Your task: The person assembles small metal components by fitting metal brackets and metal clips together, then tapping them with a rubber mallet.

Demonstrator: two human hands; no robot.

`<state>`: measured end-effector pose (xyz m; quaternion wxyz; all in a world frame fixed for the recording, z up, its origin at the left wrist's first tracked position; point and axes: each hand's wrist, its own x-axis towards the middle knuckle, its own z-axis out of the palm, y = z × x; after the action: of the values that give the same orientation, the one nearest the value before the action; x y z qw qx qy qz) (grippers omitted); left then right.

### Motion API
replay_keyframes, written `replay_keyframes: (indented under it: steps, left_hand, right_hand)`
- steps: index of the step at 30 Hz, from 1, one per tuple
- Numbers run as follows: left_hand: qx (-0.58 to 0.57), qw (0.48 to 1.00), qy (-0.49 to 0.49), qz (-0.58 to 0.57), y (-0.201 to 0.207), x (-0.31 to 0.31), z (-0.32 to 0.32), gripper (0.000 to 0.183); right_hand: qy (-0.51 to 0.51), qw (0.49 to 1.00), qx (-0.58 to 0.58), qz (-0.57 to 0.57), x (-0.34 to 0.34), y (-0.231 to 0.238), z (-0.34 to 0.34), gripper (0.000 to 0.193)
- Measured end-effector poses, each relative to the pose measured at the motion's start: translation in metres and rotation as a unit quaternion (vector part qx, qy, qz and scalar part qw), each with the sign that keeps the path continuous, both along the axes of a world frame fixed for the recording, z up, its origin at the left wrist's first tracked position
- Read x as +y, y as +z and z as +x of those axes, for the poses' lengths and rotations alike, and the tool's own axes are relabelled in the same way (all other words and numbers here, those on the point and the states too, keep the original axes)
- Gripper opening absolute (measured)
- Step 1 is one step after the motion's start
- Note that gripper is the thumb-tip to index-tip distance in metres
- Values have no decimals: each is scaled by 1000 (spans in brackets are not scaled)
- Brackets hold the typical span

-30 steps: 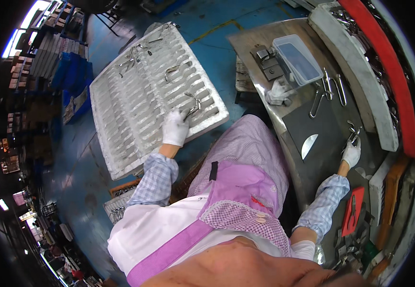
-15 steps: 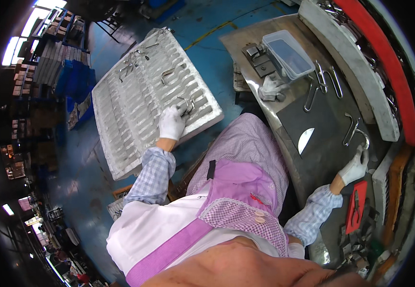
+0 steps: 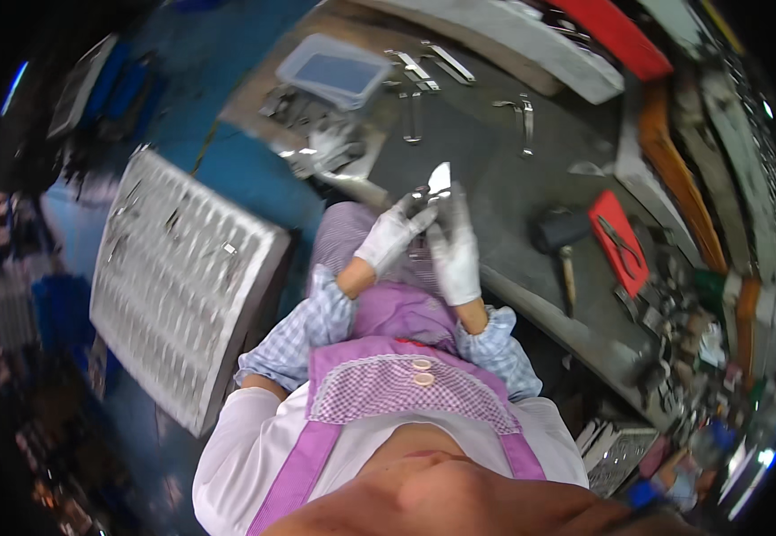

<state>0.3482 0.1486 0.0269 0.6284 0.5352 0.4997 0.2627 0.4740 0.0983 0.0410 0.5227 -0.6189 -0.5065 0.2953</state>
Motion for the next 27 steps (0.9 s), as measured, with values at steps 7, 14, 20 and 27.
replay_keyframes:
  steps: [7, 14, 20, 27]
  left_hand:
    - [102, 993, 8, 62, -11, 5, -1, 41]
    - [147, 987, 27, 54, -14, 45, -10, 25]
    - [389, 847, -159, 325, -78, 48, -4, 29]
    - [300, 923, -93, 221, -81, 41, -3, 31]
  right_hand:
    - [-304, 818, -483, -67, -71, -75, 219, 45]
    - [-184, 934, 188, -241, -23, -16, 159, 15]
    - [9, 974, 220, -45, 7, 48, 95, 13]
    - [-13, 925, -360, -118, -13, -8, 156, 20]
